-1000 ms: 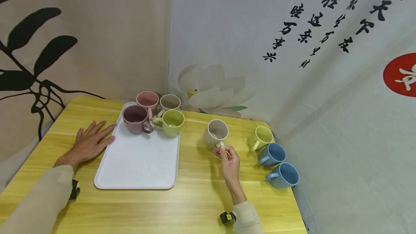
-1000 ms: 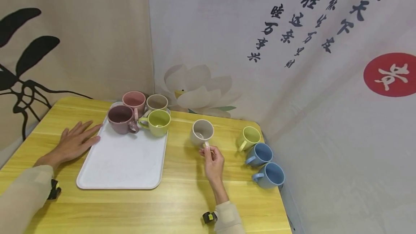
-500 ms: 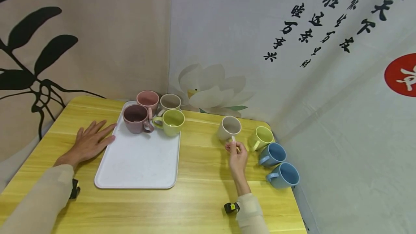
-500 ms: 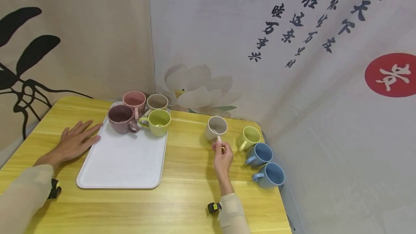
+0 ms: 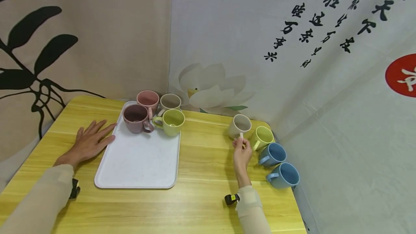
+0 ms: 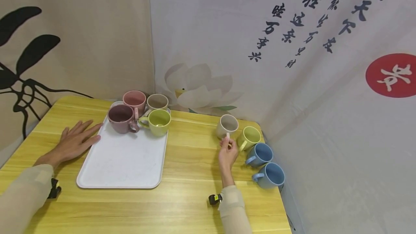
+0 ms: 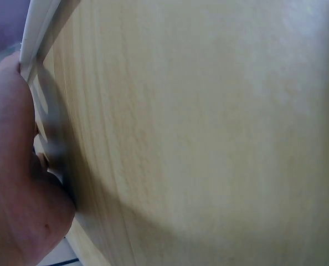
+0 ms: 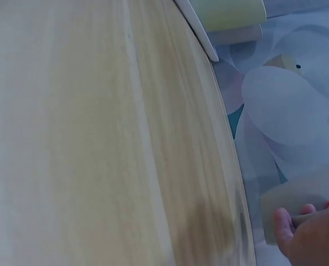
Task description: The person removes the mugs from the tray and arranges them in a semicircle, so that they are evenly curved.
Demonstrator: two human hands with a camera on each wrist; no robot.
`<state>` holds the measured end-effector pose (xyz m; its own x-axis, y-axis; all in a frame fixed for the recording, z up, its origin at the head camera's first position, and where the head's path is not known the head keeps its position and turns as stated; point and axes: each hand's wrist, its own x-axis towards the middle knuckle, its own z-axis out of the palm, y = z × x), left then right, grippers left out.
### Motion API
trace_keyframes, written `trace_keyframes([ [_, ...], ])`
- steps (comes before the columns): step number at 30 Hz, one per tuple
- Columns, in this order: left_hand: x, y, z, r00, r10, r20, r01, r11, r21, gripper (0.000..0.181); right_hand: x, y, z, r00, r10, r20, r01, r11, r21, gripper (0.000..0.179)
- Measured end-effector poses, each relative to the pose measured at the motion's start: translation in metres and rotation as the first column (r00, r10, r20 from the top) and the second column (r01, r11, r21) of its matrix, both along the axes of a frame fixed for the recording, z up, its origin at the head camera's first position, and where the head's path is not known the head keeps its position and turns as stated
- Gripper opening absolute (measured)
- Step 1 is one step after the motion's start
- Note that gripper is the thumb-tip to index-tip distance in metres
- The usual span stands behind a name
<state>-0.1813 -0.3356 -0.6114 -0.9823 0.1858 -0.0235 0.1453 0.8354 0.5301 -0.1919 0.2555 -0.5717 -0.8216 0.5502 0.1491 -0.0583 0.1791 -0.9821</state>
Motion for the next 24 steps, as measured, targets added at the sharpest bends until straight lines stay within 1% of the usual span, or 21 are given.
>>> trace_keyframes([
  [4,-0.005,-0.002,-0.002,1.000,-0.007,0.000,0.007,1.000,-0.004,0.070,-0.008,0.001,-0.002,0.999,-0.049,-0.008,0.049,0.999,-0.013,0.028],
  [9,-0.010,-0.005,-0.002,1.000,-0.012,-0.009,0.012,1.000,-0.006,0.069,-0.016,0.002,-0.003,0.995,-0.099,0.006,0.100,0.995,-0.013,0.026],
  [17,-0.018,-0.007,0.000,1.000,-0.017,0.009,0.018,1.000,-0.015,0.071,-0.025,0.001,-0.004,0.988,-0.156,0.010,0.156,0.988,0.005,0.024],
  [24,-0.026,-0.009,-0.001,1.000,-0.018,0.017,0.019,1.000,-0.021,0.072,-0.032,0.000,-0.008,0.981,-0.191,0.023,0.191,0.982,0.013,0.023],
])
